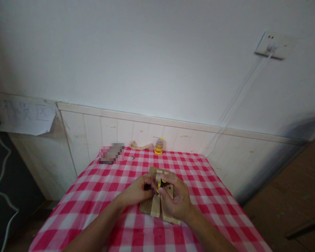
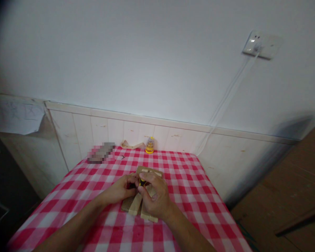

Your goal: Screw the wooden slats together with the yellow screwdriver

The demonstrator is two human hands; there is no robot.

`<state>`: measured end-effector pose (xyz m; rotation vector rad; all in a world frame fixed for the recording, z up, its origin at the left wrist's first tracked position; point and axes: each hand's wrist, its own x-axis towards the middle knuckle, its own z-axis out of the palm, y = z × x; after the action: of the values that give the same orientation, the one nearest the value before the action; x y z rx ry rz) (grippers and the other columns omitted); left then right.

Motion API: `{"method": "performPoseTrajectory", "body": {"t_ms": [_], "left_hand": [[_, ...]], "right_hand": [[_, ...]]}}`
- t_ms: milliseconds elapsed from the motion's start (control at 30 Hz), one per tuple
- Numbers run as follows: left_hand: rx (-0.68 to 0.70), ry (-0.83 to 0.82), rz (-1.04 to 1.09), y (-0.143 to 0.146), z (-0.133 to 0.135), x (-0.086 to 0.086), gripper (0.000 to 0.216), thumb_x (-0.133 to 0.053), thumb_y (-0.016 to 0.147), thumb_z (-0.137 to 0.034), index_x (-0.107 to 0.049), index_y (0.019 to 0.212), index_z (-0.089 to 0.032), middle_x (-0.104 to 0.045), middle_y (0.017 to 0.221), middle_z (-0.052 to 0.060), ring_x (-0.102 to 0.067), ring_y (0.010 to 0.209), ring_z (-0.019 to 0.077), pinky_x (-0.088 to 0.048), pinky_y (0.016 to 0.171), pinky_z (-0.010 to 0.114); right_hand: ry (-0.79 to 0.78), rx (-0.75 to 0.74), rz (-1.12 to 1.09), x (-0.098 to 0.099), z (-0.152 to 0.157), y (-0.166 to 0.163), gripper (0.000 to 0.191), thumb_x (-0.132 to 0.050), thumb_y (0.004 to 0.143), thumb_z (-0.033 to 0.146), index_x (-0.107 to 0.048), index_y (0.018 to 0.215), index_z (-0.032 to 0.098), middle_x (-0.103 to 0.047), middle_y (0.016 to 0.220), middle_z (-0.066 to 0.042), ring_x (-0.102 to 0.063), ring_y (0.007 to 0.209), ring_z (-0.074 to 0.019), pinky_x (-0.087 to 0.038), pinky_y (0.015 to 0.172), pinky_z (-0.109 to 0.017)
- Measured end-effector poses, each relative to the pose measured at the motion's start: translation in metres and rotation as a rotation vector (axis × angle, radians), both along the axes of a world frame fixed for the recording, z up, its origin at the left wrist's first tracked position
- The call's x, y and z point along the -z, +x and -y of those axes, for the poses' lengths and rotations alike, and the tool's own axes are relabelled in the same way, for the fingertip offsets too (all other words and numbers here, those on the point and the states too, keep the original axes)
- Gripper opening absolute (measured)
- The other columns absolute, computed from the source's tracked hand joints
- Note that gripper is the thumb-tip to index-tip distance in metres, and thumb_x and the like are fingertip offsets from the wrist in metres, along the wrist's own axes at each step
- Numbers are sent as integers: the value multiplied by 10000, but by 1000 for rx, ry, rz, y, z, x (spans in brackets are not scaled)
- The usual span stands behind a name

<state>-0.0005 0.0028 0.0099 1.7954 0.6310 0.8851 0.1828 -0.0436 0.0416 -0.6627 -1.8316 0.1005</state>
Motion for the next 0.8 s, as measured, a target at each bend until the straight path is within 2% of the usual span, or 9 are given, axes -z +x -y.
{"method": "performPoseTrajectory", "body": {"t_ms": [133, 267, 600, 800], "left_hand": [[6, -6, 4, 0, -1, 2, 92, -626, 710, -141, -717, 708, -155, -678, 794, 39, -610, 838, 189, -459, 804, 306], [18, -14, -4, -1, -3, 5, 115, -612, 689, -116, -715, 720, -153, -681, 817, 43, -608, 861, 194, -457, 815, 309], [31, -22, 3, -1, -2, 2, 78, -625, 727, -141, -702, 723, -157, -669, 836, 31, -601, 846, 178, -453, 809, 293], [33, -30, 44, 0, -2, 3, 60, -650, 742, -152, -706, 720, -150, -665, 849, 34, -608, 841, 174, -448, 784, 282]], "right_hand": [[-39, -62, 5, 4, 0, 2, 420, -595, 860, 119, -575, 1253, 266, -740, 1088, -97, -721, 1004, -257, -608, 863, -434], [-63, -37, 4, 5, 1, 4, 425, -598, 853, 98, -585, 1248, 255, -737, 1104, -106, -725, 1008, -258, -605, 868, -418], [-10, -42, 23, -4, 3, -1, 454, -622, 818, 86, -604, 1232, 269, -749, 1042, -69, -726, 939, -229, -601, 845, -378], [4, -60, 13, -4, 0, -1, 451, -649, 828, 101, -599, 1240, 277, -739, 1054, -70, -711, 1006, -238, -586, 890, -387]]}}
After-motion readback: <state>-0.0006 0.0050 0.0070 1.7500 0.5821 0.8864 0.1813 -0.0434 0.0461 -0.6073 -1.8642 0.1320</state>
